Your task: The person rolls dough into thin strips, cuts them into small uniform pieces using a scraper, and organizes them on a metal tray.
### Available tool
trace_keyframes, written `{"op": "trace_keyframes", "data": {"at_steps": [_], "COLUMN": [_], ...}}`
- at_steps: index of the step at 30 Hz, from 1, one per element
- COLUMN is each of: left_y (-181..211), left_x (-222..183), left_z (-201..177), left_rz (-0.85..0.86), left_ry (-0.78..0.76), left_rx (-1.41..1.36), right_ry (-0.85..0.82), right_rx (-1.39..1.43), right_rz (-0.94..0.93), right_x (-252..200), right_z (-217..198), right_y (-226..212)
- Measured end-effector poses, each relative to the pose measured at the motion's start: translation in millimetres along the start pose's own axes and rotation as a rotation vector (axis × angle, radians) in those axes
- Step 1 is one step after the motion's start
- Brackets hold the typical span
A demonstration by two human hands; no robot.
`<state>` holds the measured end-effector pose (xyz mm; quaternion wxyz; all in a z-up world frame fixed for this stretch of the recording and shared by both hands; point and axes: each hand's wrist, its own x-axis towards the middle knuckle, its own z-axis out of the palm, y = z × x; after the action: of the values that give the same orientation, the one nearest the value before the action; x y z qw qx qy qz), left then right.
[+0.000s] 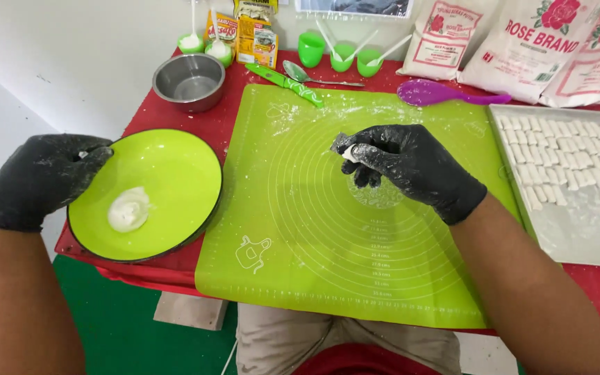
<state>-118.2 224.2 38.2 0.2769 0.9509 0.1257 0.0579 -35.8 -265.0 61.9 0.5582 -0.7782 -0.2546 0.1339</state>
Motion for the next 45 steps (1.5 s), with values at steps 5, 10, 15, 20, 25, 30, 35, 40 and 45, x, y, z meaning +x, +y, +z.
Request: {"op": "trace_keyframes", "data": {"at_steps": [5,10,15,20,25,30,35,40,45], "left_y": [-41,-65,13,77,204,269,270,260,254], "left_x": [16,32,6,-33,-57,3,33,18,28], "left_z": [15,25,4,5,64,186,217,204,225], "left_rz": [0.01,0.144,-0.032,0.691,0.952,0.877,0.308,0.483,0.372], "left_ry": [-0.014,-0.009,0.045,0.41,0.348,0.205,-0.638,-0.69,-0.391], "left_rx": [0.075,0.015,0.348,0.21,-0.269,-0.741,-1.425,-1.542,-1.53], "right_ry": [-0.074,-0.057,-0.1,0.01,0.166,0.484,0.472,0.442,0.453], "right_rx": [0.05,0.141,-0.032,-0.02,-0.062,-0.684,-0.862,-0.789,-0.706], "right_rz": [-0.057,-0.123,-0.071,-0.036,0.008,-0.612,-0.804,-0.835,-0.868], "right_x": [2,2,2,-1,-1,-3,0,1,2], "right_z": [-7,-12,-11,-11,-4,-10,-19,-10,-5], "right_y": [8,23,14,4,-1,20,17,25,25]}}
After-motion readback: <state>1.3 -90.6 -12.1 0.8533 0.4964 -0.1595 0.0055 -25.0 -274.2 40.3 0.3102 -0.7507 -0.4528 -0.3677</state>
